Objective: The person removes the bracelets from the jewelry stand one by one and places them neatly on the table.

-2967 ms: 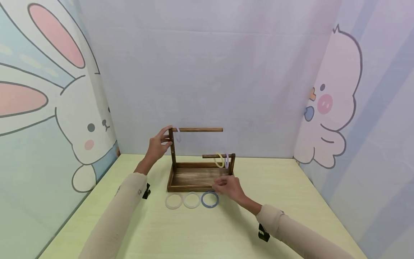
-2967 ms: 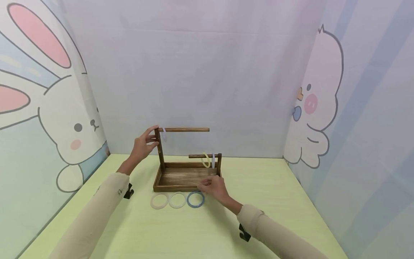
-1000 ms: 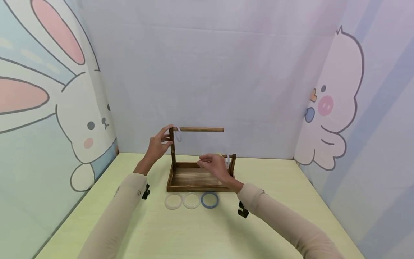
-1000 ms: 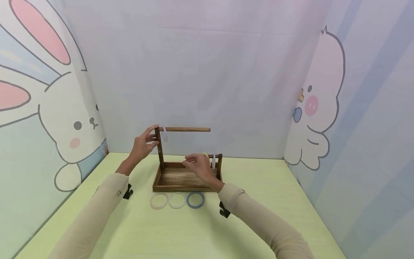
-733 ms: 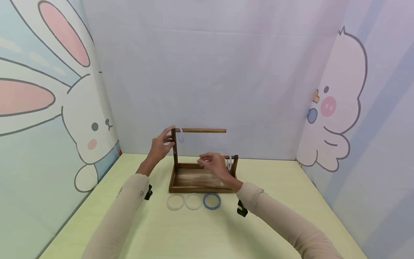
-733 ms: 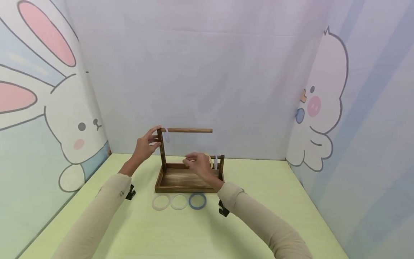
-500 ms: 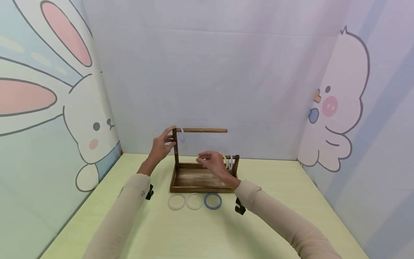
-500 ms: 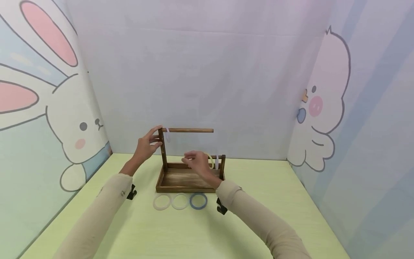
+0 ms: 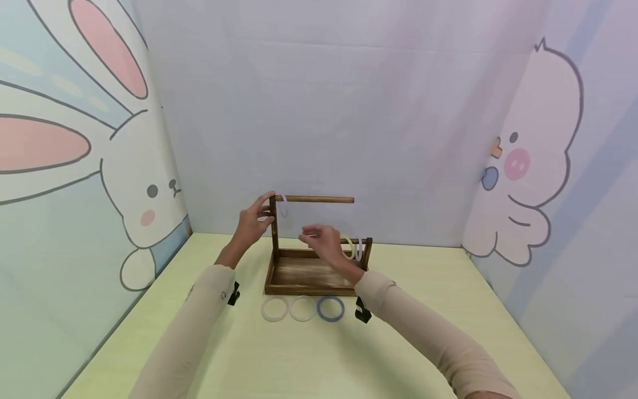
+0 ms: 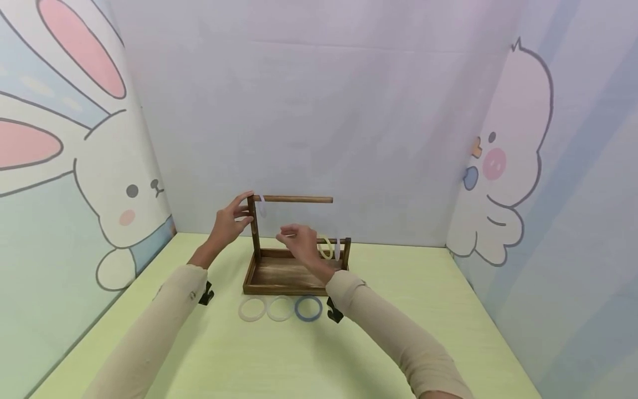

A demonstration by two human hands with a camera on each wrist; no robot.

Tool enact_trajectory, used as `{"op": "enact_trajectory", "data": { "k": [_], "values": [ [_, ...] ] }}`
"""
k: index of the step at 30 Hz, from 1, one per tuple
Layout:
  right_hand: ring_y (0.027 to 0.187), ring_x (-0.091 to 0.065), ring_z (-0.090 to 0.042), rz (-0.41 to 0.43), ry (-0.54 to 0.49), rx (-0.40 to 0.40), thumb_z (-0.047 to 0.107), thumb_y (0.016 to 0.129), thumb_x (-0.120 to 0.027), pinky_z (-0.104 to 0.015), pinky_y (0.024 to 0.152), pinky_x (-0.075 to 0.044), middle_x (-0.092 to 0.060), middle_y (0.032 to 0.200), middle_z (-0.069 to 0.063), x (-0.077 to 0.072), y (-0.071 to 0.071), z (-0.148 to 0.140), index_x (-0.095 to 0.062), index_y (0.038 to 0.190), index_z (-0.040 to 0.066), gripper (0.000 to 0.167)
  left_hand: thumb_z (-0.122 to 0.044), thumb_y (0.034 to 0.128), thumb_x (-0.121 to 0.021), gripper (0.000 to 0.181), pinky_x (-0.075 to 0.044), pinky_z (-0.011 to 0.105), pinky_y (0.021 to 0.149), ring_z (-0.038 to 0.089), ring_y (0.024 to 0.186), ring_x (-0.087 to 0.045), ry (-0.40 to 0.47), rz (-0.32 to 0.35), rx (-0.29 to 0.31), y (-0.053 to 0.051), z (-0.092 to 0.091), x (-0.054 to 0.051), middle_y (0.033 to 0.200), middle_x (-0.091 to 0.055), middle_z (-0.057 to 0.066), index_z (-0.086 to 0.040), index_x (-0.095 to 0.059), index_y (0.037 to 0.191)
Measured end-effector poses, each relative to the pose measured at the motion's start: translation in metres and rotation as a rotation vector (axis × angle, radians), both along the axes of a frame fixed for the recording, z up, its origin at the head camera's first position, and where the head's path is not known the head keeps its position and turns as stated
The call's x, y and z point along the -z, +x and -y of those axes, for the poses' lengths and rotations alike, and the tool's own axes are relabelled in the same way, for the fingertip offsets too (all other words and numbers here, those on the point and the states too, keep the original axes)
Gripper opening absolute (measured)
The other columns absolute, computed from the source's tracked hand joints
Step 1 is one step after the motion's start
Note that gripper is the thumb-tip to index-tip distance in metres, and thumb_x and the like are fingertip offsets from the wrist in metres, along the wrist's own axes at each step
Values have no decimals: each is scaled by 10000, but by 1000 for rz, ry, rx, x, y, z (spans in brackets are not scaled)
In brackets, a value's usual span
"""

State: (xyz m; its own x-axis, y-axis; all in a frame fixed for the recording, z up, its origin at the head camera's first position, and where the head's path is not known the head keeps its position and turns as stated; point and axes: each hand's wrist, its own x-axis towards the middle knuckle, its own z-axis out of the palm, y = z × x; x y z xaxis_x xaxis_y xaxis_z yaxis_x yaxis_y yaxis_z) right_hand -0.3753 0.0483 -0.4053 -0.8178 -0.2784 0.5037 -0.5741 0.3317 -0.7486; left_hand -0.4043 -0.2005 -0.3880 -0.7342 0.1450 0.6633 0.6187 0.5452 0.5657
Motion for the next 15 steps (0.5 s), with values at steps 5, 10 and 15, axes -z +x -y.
{"op": "enact_trajectory", "data": {
  "k": [5,10,15],
  "values": [
    [943,-776,-238,-26,-5,25,137,953,-780,-298,735,-645,-782,1102,-119,-7,-6,11,-777,1174,41,240,149,911,-705,777,-639,485,833,401,1081,-728,9,8,10,-2,2,1,1263,-682,290,-208,-470,1561],
    [984,-770,-265,-49,-6,36,127,948,-784,-348,795,-650,-777,1111,-138,-11,-10,21,-772,1180,28,253,145,913,-705,787,-641,465,835,390,1080,-731,14,10,5,-4,4,2,1260,-688,283,-240,-472,1559],
    [994,-768,-242,-54,9,66,164,947,-792,-351,837,-642,-781,1110,-113,-13,-16,31,-776,1184,50,264,147,913,-704,795,-642,458,830,390,1081,-731,19,20,8,-5,6,3,1262,-687,283,-250,-469,1560]
  ]
}}
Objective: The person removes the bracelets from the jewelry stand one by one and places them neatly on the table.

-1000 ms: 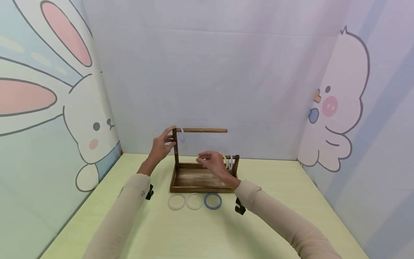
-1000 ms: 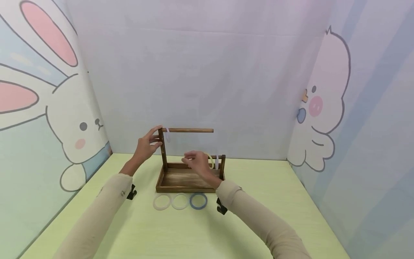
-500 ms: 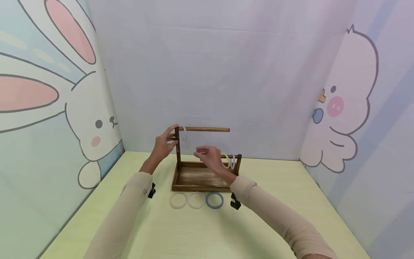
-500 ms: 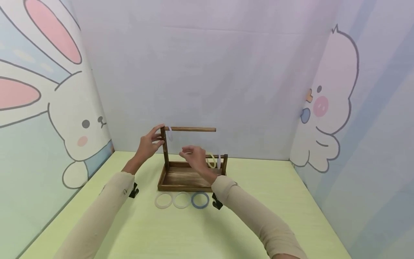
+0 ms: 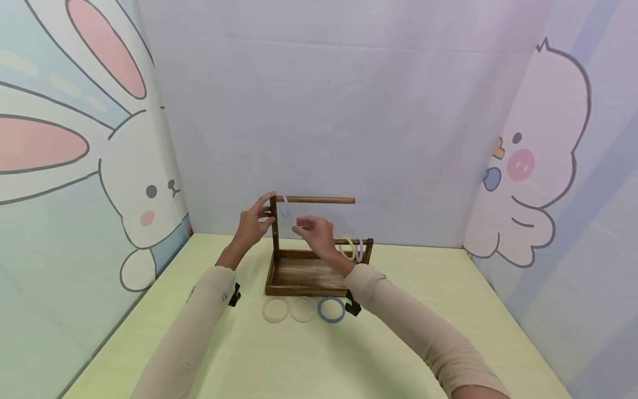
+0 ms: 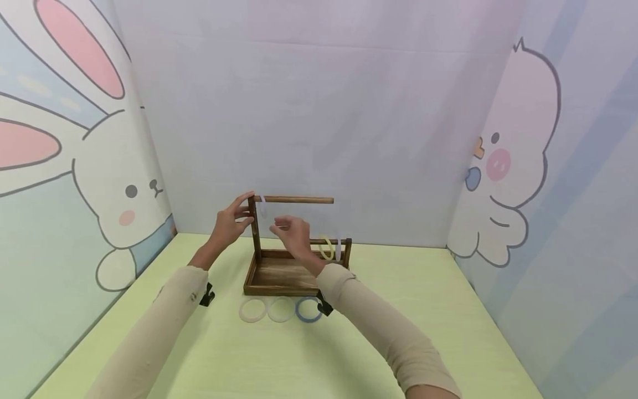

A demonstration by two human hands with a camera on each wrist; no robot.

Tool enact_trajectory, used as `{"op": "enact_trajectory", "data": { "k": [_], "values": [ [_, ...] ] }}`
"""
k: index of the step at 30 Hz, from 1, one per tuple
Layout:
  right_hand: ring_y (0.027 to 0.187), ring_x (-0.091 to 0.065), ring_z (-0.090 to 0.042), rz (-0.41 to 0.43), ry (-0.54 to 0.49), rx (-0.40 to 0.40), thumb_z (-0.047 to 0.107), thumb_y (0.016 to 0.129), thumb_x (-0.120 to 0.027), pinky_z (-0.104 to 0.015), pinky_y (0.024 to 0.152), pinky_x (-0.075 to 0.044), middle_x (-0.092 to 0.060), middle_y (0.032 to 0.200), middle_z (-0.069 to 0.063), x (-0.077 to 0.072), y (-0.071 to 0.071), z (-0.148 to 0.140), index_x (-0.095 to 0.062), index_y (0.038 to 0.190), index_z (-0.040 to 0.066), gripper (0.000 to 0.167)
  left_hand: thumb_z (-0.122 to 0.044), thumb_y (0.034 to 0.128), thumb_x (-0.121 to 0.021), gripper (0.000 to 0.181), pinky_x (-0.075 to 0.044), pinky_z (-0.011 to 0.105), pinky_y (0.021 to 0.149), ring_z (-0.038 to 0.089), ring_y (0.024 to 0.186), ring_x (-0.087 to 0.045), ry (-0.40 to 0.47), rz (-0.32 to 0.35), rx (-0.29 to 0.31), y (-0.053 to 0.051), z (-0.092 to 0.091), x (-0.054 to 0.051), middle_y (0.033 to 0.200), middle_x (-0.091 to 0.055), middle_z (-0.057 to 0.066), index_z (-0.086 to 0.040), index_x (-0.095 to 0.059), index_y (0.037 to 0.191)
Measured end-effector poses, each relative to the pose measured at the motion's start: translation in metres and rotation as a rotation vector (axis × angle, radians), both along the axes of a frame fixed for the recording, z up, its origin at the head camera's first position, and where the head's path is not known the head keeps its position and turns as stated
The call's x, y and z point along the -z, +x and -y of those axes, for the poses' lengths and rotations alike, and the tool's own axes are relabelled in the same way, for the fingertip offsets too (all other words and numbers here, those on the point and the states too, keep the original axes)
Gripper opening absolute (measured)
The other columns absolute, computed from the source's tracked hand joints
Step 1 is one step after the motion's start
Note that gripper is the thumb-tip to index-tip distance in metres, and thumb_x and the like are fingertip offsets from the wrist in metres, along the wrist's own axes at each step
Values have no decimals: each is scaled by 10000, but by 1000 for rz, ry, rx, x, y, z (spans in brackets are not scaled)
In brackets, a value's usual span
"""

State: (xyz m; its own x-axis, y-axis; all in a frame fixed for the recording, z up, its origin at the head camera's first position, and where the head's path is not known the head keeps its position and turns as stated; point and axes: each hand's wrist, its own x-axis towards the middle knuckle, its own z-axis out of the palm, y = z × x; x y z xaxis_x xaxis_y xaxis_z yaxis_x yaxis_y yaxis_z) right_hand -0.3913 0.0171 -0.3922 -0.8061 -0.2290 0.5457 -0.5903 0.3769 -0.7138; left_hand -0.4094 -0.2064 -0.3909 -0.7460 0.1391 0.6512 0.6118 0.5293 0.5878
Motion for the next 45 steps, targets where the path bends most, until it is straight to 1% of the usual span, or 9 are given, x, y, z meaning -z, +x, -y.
{"op": "enact_trajectory", "data": {
  "k": [5,11,16,20,28,32,35,41,45],
  "values": [
    [995,-767,-230,-15,-5,22,173,951,-789,-365,853,-638,-783,1109,-103,-6,-3,7,-777,1188,56,264,133,920,-703,783,-645,451,826,379,1085,-732,-8,-1,-10,-1,0,1,1263,-690,275,-255,-472,1559],
    [1001,-766,-266,-26,-37,25,116,949,-782,-400,858,-640,-776,1118,-137,-12,-5,16,-760,1201,-5,281,144,914,-704,765,-642,461,823,398,1079,-730,-1,-9,-8,-2,0,1,1257,-688,288,-205,-477,1556],
    [1031,-759,-277,-25,-76,31,98,941,-787,-367,865,-638,-758,1166,-165,-14,-10,23,-737,1226,-37,319,137,920,-701,781,-643,452,829,383,1089,-729,1,-12,-10,-4,1,2,1269,-689,271,-262,-481,1554],
    [1039,-756,-275,-19,-98,35,95,936,-791,-355,871,-635,-751,1184,-171,-16,-12,27,-736,1223,-33,319,138,922,-697,775,-644,456,825,387,1085,-729,6,-15,-5,-5,1,2,1266,-689,275,-262,-486,1551],
    [1028,-758,-293,-34,-98,27,88,956,-767,-432,881,-633,-755,1160,-186,-17,-13,31,-723,1230,-62,315,138,918,-703,768,-646,454,815,395,1074,-732,9,-21,-4,-4,0,3,1254,-692,281,-249,-491,1547],
    [1012,-763,-273,-39,-86,37,110,964,-763,-388,862,-638,-767,1132,-166,-17,-13,32,-728,1234,-48,315,139,920,-700,771,-645,449,819,391,1081,-730,13,-11,2,-3,0,3,1258,-689,283,-249,-486,1550],
    [992,-768,-263,-29,-85,36,124,973,-756,-333,815,-645,-769,1120,-169,-18,-12,32,-728,1234,-49,315,143,919,-698,764,-643,451,822,395,1085,-727,11,-8,-1,-2,0,2,1262,-685,288,-225,-482,1553],
    [981,-770,-255,-15,-106,20,97,990,-726,-227,737,-631,-769,1109,-180,-20,-11,31,-732,1217,-47,269,126,925,-700,762,-645,433,820,383,1086,-730,3,-4,-12,-3,-1,2,1268,-686,280,-242,-480,1555],
    [991,-769,-260,-2,-127,14,67,992,-715,-212,726,-627,-769,1105,-182,-20,-13,29,-732,1211,-53,250,139,916,-704,757,-645,442,810,395,1067,-734,6,-16,-9,-3,1,3,1244,-694,288,-213,-485,1550]
  ]
}}
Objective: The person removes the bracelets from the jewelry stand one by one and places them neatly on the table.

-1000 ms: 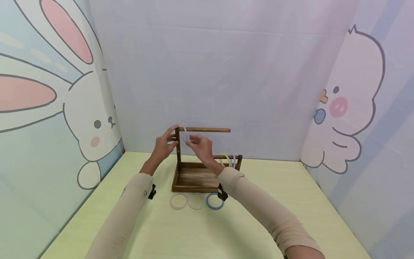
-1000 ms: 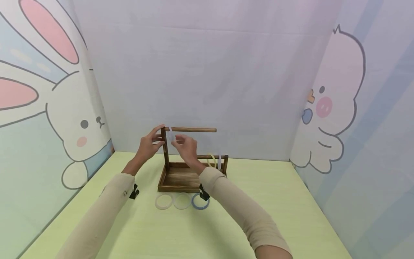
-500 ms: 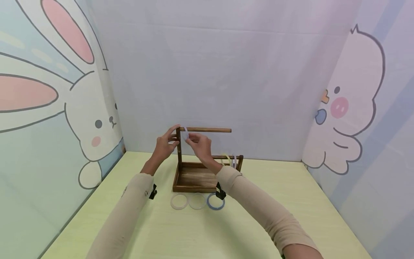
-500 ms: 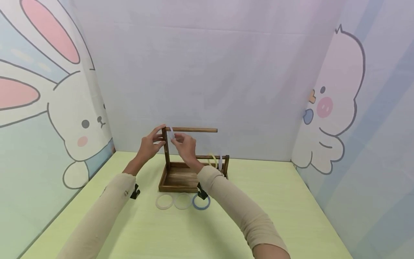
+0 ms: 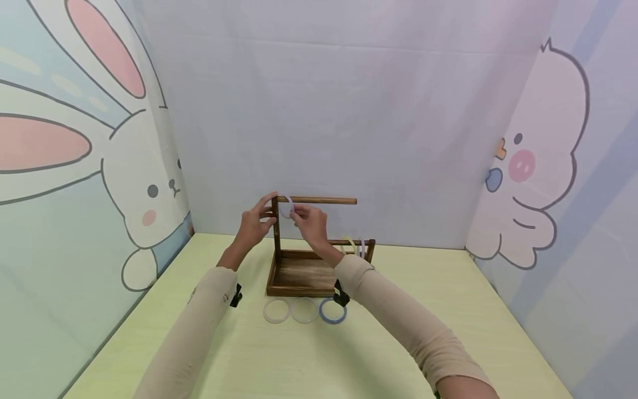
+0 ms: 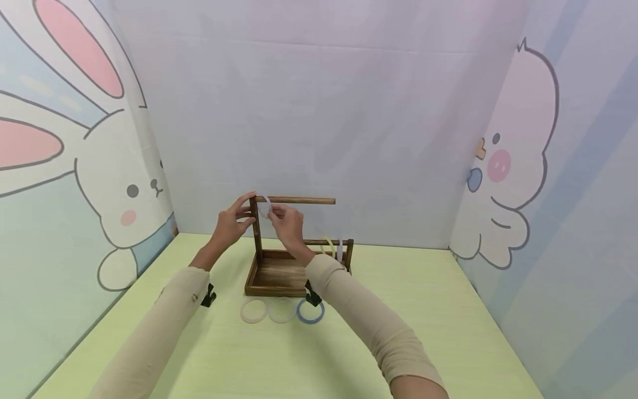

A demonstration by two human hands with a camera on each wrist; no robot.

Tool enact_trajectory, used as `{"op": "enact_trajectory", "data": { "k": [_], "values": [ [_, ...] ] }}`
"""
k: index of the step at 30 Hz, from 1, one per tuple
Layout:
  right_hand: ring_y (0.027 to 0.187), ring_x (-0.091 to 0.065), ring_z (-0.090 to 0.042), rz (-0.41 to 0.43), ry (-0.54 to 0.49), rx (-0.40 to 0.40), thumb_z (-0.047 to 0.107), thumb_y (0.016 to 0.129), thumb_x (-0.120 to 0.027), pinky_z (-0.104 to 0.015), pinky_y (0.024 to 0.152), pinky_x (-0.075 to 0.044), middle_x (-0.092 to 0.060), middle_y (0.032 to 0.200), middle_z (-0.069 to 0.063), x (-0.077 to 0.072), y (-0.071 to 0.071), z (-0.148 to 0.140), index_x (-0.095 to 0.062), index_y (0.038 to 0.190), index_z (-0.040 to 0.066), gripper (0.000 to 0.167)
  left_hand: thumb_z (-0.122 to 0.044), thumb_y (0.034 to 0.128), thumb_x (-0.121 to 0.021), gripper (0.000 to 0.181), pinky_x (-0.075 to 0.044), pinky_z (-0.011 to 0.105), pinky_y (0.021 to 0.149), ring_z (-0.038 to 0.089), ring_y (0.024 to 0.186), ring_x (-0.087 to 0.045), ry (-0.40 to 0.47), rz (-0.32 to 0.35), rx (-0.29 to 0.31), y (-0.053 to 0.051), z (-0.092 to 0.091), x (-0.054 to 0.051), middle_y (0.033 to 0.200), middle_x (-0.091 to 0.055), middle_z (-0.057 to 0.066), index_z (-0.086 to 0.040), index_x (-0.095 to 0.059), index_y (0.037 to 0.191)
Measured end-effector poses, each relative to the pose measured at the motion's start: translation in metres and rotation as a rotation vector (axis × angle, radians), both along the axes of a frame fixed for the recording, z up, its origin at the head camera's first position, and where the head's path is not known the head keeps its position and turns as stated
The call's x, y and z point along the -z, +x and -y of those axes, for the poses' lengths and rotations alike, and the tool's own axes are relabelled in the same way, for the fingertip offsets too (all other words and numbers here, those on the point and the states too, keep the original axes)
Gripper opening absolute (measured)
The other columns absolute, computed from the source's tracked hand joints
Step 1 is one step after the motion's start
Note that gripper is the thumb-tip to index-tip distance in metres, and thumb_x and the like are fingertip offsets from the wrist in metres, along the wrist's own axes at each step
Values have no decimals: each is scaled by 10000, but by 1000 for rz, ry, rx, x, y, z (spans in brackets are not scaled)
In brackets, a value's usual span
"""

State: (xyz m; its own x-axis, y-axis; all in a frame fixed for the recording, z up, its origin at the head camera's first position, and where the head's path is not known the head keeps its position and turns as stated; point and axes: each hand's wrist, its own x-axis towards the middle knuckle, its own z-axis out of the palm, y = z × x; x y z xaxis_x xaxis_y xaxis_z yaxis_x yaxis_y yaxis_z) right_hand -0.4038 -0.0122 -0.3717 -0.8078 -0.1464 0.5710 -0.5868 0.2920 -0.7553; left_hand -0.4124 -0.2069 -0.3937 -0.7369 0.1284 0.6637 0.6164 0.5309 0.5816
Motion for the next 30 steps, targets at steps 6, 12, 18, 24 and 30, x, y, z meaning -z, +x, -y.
{"op": "enact_trajectory", "data": {
  "k": [6,12,18,24,30],
  "values": [
    [961,-773,-267,30,-40,8,51,991,-711,-330,762,-654,-773,1082,-182,-2,1,-7,-747,1193,-33,222,137,914,-709,787,-646,446,809,392,1059,-737,-2,-1,-4,0,-1,-1,1228,-703,281,-269,-486,1550],
    [959,-773,-263,13,-30,-4,52,1000,-698,-356,780,-655,-770,1098,-186,-1,1,-14,-739,1220,-27,237,132,919,-707,797,-644,462,818,401,1072,-731,-12,-3,-2,-1,-1,-1,1242,-695,285,-274,-472,1563],
    [972,-771,-268,29,-51,-25,51,1005,-690,-274,747,-646,-765,1112,-195,0,1,-23,-720,1257,-28,265,125,924,-704,803,-644,463,814,398,1072,-731,-25,-20,2,0,-1,0,1244,-692,290,-288,-461,1569],
    [966,-771,-277,51,-53,-28,61,1007,-691,-270,731,-646,-765,1112,-194,-1,1,-31,-717,1261,-32,272,126,917,-713,786,-640,481,817,402,1053,-737,-14,-27,3,2,0,0,1213,-707,286,-265,-480,1558],
    [968,-770,-283,53,-43,-36,53,1010,-683,-332,753,-656,-762,1116,-207,-2,3,-41,-702,1284,-37,289,128,918,-712,786,-640,485,821,404,1058,-734,-15,-29,10,1,1,1,1215,-705,289,-262,-480,1559]
  ]
}}
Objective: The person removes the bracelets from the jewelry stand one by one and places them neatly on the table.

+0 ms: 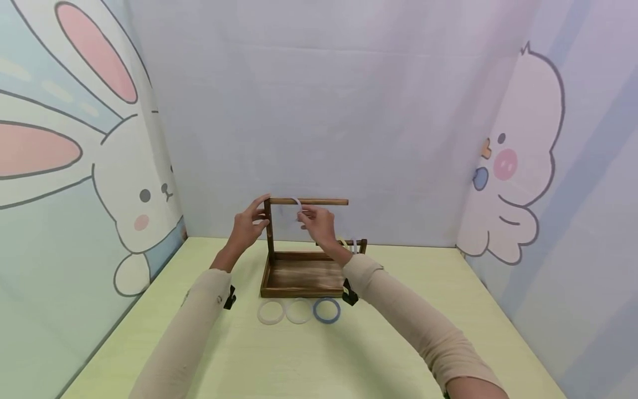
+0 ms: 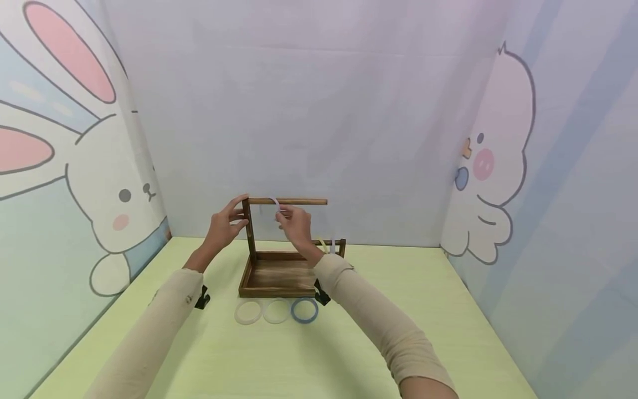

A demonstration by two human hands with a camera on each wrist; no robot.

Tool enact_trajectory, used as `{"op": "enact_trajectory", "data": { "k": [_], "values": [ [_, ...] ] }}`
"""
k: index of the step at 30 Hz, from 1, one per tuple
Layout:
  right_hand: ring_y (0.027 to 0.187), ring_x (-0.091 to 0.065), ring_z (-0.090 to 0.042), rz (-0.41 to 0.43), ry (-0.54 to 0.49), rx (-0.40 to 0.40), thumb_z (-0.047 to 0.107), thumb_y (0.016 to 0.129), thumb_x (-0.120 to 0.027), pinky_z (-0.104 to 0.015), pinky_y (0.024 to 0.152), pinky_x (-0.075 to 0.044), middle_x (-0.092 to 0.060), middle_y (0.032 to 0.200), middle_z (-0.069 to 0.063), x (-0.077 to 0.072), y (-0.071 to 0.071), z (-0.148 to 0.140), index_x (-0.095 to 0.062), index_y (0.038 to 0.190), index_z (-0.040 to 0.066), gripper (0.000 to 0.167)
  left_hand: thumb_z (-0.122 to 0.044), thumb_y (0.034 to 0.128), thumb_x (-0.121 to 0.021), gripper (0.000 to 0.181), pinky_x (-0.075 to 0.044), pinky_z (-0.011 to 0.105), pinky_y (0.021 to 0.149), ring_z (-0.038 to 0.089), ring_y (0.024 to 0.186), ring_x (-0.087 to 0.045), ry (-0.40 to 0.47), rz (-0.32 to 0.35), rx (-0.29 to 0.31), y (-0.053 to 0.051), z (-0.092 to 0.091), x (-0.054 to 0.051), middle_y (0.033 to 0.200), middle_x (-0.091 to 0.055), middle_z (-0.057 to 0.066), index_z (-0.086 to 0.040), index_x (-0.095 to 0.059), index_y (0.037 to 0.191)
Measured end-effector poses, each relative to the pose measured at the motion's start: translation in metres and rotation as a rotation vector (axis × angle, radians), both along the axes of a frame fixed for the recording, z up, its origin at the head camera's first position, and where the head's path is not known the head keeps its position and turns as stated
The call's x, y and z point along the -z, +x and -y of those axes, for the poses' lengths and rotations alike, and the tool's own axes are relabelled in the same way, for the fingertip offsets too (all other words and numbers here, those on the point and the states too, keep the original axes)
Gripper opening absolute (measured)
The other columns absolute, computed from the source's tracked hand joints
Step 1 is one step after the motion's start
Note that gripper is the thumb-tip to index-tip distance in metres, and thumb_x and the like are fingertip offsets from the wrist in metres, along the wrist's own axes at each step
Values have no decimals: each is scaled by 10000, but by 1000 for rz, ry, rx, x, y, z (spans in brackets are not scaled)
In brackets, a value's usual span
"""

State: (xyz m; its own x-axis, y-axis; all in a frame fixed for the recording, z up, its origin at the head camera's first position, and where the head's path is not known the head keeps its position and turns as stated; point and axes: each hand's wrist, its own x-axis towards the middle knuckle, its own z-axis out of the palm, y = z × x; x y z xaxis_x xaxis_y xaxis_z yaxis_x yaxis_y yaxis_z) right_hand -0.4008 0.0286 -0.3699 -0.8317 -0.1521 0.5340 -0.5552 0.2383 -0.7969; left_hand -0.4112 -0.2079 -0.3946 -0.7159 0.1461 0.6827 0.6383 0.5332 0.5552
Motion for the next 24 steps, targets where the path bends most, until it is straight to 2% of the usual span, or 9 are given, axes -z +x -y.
{"op": "enact_trajectory", "data": {
  "k": [8,15,22,24],
  "values": [
    [955,-772,-275,-8,15,3,40,1014,-669,-294,726,-651,-759,1103,-227,-3,3,-15,-688,1296,-58,299,133,916,-711,795,-639,490,826,408,1068,-730,7,6,4,-1,1,1,1225,-701,289,-271,-479,1560],
    [911,-779,-271,-21,21,34,21,999,-683,-379,731,-660,-766,1065,-226,-3,2,-26,-689,1292,-70,307,140,916,-705,796,-637,503,819,415,1065,-730,5,13,-4,-3,2,3,1232,-700,285,-272,-480,1559],
    [957,-771,-305,2,41,52,57,1011,-684,-283,716,-650,-768,1080,-210,-4,0,-34,-699,1303,-26,304,138,919,-702,787,-630,514,842,422,1068,-727,4,29,-11,-1,1,-1,1222,-700,295,-257,-478,1561],
    [966,-769,-311,11,42,56,61,1013,-682,-288,720,-650,-768,1083,-209,-5,1,-38,-700,1301,-24,301,135,921,-702,788,-630,514,838,423,1068,-727,2,29,-12,-2,1,-1,1220,-700,297,-256,-472,1565]
  ]
}}
